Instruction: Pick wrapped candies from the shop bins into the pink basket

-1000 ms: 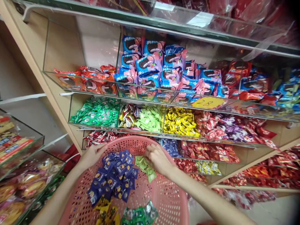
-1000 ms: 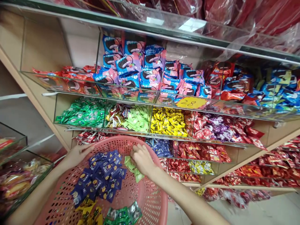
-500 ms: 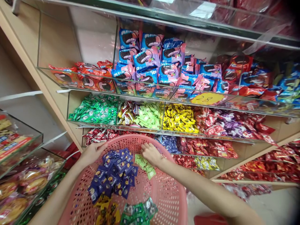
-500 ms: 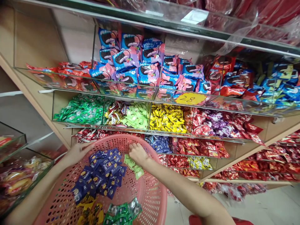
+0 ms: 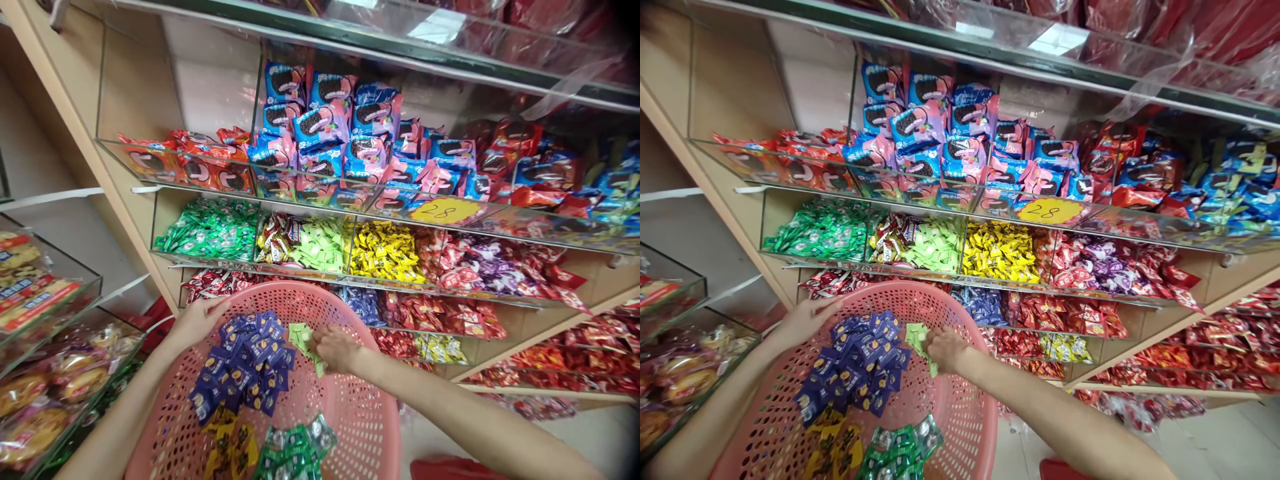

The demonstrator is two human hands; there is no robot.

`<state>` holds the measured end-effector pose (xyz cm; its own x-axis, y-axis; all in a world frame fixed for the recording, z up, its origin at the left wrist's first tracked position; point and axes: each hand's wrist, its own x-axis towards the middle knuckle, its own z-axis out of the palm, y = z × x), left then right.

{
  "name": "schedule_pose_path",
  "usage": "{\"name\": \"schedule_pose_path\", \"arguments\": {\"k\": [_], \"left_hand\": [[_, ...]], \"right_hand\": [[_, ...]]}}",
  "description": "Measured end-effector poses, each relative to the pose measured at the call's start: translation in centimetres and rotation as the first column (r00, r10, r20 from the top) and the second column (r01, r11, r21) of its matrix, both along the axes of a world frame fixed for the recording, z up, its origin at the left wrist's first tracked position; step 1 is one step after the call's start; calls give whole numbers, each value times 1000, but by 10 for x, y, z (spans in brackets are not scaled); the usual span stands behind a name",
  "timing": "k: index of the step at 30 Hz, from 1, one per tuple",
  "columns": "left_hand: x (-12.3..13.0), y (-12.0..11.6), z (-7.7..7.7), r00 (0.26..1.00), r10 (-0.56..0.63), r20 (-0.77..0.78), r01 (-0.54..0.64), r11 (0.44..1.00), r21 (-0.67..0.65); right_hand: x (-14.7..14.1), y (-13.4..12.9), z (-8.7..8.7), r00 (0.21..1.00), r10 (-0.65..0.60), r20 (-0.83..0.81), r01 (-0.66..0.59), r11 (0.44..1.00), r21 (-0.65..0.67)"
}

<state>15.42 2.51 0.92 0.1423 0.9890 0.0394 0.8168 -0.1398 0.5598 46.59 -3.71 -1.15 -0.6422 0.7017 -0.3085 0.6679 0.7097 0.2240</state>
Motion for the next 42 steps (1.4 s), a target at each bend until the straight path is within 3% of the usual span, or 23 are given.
{"name": "schedule_pose_path", "arguments": {"k": [13, 20, 25, 30, 38, 42], "left_hand": [[3, -7, -3, 1000, 13, 4, -13, 999, -31], [5, -9, -8, 996, 5, 89, -3, 1000, -20], [6, -8, -9, 994, -9, 108, 9, 1000, -3], [9, -6, -10, 989, -20, 144, 18, 1000, 14], [8, -6, -7, 987, -14, 161, 18, 1000, -19], [7, -9, -2, 986, 26, 166, -22, 999, -23]], "right_hand": [[-2, -17, -26, 995, 96, 15, -97, 989, 110], [-3, -22, -30, 992, 123, 18, -124, 991, 40], [-2, -18, -13, 992, 124, -21, -124, 992, 28], [-7, 8, 14, 993, 79, -87, -67, 988, 136], [-24, 36, 4, 991, -31, -129, 60, 972, 229], [-21, 33, 17, 978, -37, -207, 86, 969, 232]]}}
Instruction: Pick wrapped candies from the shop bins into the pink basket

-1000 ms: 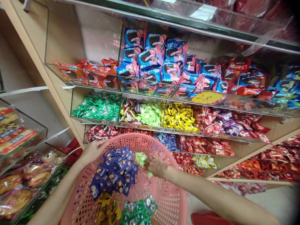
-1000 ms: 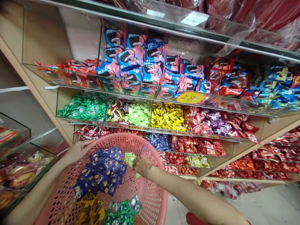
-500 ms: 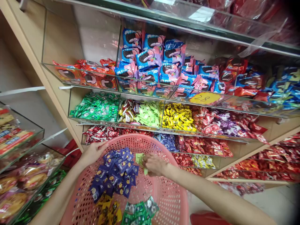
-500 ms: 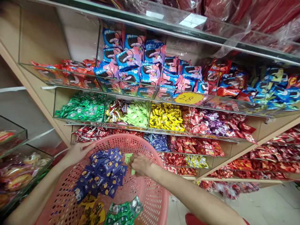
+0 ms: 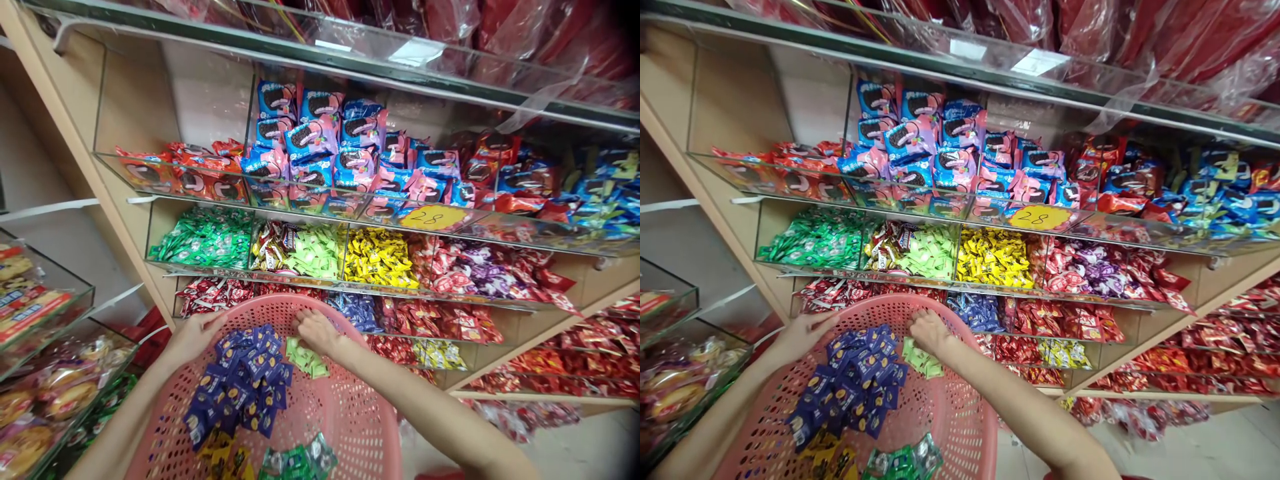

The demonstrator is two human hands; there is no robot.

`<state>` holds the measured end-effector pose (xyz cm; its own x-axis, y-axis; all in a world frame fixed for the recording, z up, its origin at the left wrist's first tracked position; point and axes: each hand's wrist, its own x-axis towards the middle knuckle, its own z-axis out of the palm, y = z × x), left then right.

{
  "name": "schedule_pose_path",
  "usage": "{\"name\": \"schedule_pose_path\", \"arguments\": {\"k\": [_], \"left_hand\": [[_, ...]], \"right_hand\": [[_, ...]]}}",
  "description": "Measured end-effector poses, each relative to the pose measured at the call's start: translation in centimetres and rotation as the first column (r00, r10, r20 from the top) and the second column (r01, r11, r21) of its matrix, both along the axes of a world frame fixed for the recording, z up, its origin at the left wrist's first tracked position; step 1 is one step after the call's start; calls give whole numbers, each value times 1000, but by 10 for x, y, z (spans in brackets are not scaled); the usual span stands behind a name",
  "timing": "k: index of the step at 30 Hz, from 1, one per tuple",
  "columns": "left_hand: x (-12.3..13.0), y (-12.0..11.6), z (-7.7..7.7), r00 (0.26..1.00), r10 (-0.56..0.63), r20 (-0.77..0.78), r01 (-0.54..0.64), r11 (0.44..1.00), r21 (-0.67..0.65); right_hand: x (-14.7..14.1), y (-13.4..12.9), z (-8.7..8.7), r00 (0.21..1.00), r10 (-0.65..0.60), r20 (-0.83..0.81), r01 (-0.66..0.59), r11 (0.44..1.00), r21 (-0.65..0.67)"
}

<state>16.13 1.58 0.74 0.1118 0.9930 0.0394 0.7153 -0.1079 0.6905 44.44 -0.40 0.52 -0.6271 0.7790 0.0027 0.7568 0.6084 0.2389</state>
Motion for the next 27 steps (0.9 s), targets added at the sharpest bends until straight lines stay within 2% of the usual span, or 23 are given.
{"name": "schedule_pose_path", "arguments": {"k": [3, 7, 9, 12, 17, 21, 24, 27], "left_hand": [[0, -2, 2, 1000, 10, 4, -10, 1000, 11], [-2, 1, 1, 1000, -10, 2, 10, 1000, 6], [-3, 3, -1, 1000, -28, -3, 28, 1000, 7], [-4, 6, -4, 999, -40, -10, 40, 999, 7], [-5, 6, -7, 993, -116, -15, 116, 993, 22], [2, 5, 5, 965, -193, -177, 191, 981, -30], [20, 8, 18, 918, -135, -374, 113, 990, -80], [48, 17, 28, 881, -161, -444, 173, 985, -14]], "right_hand": [[7, -1, 17, 992, -43, -116, 53, 996, 78], [12, -1, 25, 928, -208, -310, 282, 935, 217], [11, -1, 20, 882, -264, -390, 361, 911, 201], [7, 0, 9, 824, -339, -454, 425, 900, 100], [6, 2, -1, 776, -379, -504, 445, 896, 12], [8, 2, -4, 756, -402, -517, 467, 884, -6], [6, 1, -5, 741, -396, -542, 463, 886, -15], [1, 0, -4, 723, -375, -581, 442, 896, -29]]}}
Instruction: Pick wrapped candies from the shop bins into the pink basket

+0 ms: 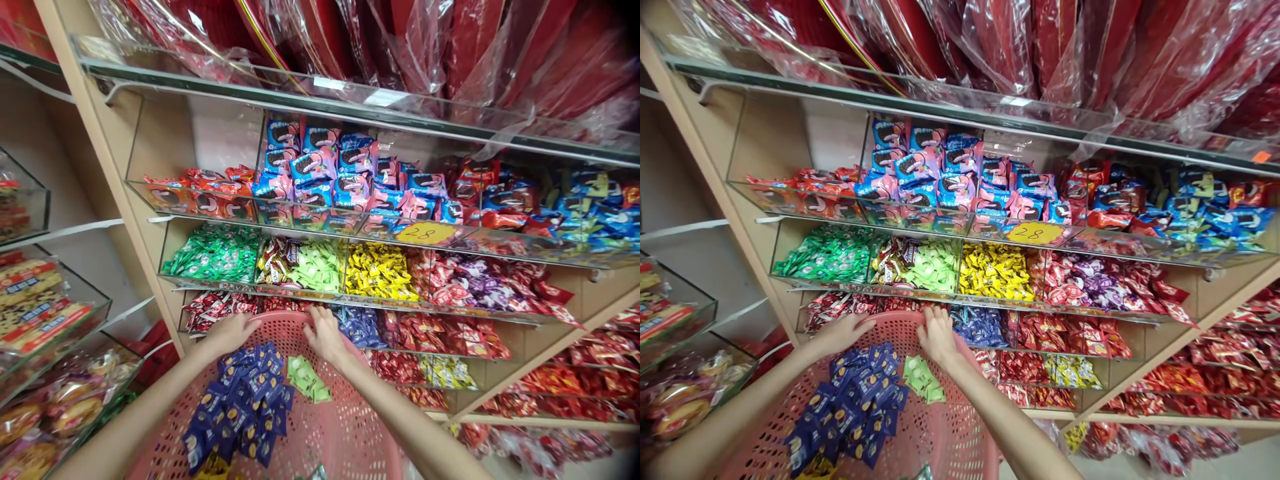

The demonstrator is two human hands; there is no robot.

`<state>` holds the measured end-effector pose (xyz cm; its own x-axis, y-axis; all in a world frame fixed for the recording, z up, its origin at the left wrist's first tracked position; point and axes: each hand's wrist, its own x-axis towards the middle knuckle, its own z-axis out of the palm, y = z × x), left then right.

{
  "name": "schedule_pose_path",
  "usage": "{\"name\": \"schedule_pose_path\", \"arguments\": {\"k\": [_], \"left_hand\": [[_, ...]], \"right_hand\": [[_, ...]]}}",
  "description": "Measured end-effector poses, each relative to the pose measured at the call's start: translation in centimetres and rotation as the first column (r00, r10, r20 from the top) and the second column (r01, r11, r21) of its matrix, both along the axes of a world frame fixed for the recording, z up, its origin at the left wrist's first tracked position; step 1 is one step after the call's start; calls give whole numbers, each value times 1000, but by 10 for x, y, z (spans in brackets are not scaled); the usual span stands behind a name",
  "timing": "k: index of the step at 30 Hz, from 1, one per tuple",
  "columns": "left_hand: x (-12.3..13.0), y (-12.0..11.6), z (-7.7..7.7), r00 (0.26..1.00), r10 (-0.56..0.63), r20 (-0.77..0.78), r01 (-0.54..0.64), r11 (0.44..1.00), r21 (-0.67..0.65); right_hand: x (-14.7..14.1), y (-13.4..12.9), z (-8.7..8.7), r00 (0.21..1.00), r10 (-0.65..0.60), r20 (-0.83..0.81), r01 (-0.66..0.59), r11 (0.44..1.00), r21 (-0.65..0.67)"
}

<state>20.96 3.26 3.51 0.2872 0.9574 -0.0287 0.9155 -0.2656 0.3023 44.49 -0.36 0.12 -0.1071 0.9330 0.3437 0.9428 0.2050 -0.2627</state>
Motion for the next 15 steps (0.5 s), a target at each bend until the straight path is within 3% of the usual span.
{"name": "schedule_pose_path", "arguments": {"k": [5, 10, 13, 15], "left_hand": [[42, 17, -3, 986, -141, 90, 137, 989, 52], [50, 20, -10, 993, -45, 111, 33, 993, 113], [45, 21, -9, 995, -33, 97, 21, 993, 120], [41, 23, -8, 996, -16, 85, 5, 992, 125]], "right_hand": [[-6, -1, -1, 999, 27, -46, -26, 999, 27], [-2, -5, 1, 998, 56, -39, -56, 998, 21], [1, -10, 16, 990, 139, -32, -139, 990, -15], [4, -15, 36, 972, 233, -39, -234, 972, -33]]}}
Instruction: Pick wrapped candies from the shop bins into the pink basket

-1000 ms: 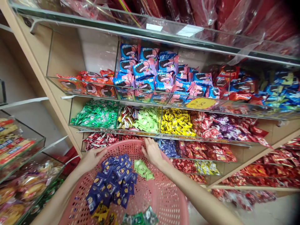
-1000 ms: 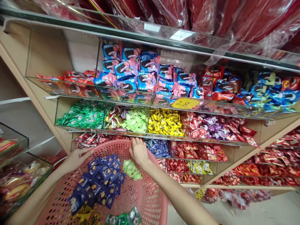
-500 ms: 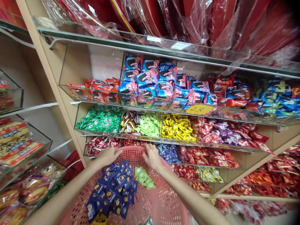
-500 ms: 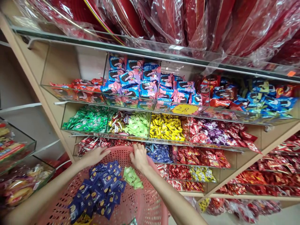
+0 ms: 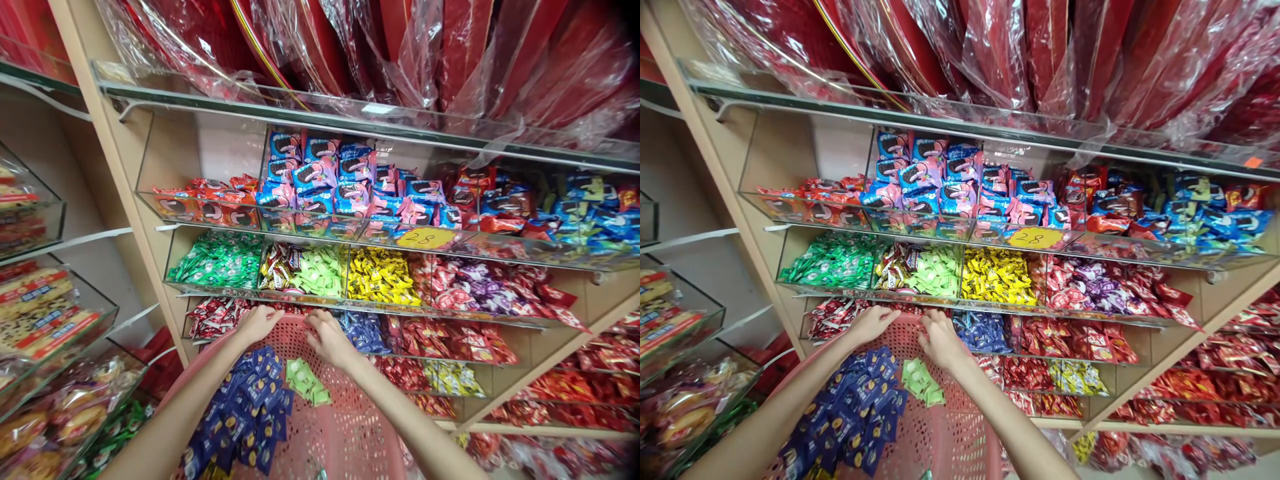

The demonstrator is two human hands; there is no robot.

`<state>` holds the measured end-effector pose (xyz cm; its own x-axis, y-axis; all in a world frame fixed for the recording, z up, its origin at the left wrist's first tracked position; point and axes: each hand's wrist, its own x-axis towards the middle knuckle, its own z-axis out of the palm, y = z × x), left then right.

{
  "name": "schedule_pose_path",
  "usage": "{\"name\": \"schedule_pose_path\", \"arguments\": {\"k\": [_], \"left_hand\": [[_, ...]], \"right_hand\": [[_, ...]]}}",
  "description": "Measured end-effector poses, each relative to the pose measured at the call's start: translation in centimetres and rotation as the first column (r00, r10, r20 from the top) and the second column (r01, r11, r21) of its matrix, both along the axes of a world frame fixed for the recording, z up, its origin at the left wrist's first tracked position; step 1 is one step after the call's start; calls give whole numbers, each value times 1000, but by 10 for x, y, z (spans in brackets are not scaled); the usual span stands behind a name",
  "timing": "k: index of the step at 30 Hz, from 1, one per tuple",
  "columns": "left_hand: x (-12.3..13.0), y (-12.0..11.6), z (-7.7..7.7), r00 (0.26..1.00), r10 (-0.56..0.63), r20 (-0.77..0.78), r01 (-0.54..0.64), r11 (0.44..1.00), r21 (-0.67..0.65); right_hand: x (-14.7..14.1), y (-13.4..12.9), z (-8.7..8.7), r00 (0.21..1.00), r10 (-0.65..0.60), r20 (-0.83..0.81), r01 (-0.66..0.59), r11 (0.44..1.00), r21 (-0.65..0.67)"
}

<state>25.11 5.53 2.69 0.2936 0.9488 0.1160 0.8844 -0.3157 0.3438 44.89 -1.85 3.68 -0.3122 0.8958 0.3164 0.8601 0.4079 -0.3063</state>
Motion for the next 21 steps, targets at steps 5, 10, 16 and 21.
{"name": "schedule_pose_path", "arguments": {"k": [5, 10, 16, 21], "left_hand": [[-5, 1, -3, 999, 37, -10, -37, 999, -40], [-8, -1, -2, 997, 73, -1, -73, 996, -51], [-11, -3, 0, 995, 103, -4, -104, 994, -34], [-11, -2, 0, 993, 114, -7, -114, 992, -43]], "right_hand": [[17, 2, 66, 979, 199, -32, -197, 979, 58], [36, 28, 98, 972, -133, 194, 84, 967, 240], [35, 44, 88, 888, -171, 426, 34, 950, 310], [32, 45, 86, 899, -107, 424, -24, 956, 293]]}}
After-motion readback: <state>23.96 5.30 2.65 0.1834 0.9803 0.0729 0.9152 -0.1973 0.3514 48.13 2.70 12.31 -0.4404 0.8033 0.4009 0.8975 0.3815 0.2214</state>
